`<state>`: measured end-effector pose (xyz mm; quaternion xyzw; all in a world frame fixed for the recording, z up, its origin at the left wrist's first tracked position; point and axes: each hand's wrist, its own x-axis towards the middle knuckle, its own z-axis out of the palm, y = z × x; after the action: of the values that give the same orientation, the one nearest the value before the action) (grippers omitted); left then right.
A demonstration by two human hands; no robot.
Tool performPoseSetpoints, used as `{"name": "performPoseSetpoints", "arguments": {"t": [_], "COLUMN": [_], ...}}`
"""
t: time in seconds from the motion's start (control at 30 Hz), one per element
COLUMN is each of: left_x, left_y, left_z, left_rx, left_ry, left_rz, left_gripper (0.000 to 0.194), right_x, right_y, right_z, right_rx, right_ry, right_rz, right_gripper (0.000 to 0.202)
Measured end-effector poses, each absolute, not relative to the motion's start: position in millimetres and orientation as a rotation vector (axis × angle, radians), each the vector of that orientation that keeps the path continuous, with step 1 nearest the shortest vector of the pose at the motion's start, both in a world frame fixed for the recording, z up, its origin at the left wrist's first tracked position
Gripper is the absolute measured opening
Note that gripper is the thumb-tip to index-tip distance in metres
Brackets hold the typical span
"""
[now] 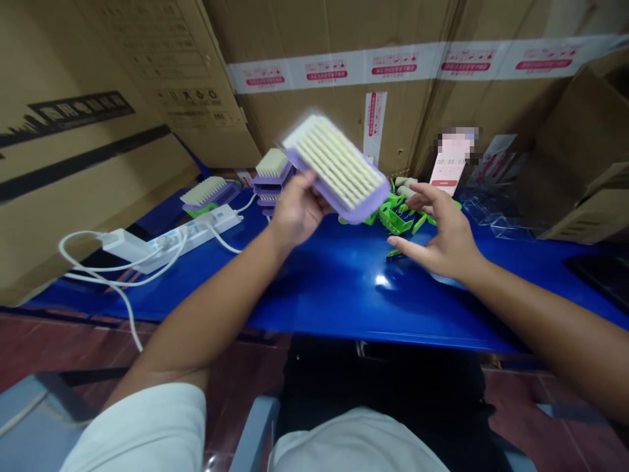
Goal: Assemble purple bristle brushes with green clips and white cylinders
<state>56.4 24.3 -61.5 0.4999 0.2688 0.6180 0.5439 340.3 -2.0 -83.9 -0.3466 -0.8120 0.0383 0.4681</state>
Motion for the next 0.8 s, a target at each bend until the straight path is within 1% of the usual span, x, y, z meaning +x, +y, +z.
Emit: {"name": "performPoseSetpoints", "arguments": {"t": [0.07,0.17,0.27,0.33,0.37,0.43,0.5,0.57,0.63,0.8], "left_x": [25.1,-39.2,-101.8,-128.7,-136.4,-141.2,-136.4,-128.1,-120.7,-112.0], "left_y": [37.6,60.8,82.0,90.0,91.2,87.7,78.0,66.4,57.0,49.1], "left_z": [-44.7,-26.4,-27.1,-36.1,-41.5,-50.6,-55.2,-55.2,-53.2,-49.4], "left_rx": [1.223,1.372,1.463,1.397,1.348,1.281,1.263,1.275,1.337,1.405], "left_ry": [0.597,0.605,0.854,1.013,1.044,0.997,0.93,0.89,0.832,0.806], "left_rz": [1.637,1.791,1.731,1.671,1.698,1.788,1.7,1.683,1.704,1.616], "left_gripper": [0.046,0.058,0.063,0.068,0.071,0.073,0.075,0.087,0.092,0.071], "right_x": [346.3,354.4,357.4,356.8,356.2,354.9,354.2,354.6,355.8,358.0], "right_y": [4.5,13.7,16.7,15.7,14.9,13.6,13.2,13.5,14.4,16.6], "right_z": [-83.0,-81.3,-81.2,-82.6,-83.5,-85.3,-86.2,-86.1,-85.4,-85.6], "right_rx": [-0.866,-0.894,-0.891,-0.887,-0.892,-0.906,-0.917,-0.914,-0.91,-0.934], "right_ry": [-1.993,-1.97,-1.969,-1.997,-2.015,-2.046,-2.065,-2.073,-2.074,-2.071], "right_rz": [0.081,0.102,0.116,0.124,0.13,0.14,0.142,0.137,0.132,0.119], "right_gripper": [0.07,0.058,0.051,0.048,0.047,0.046,0.045,0.045,0.045,0.046]}}
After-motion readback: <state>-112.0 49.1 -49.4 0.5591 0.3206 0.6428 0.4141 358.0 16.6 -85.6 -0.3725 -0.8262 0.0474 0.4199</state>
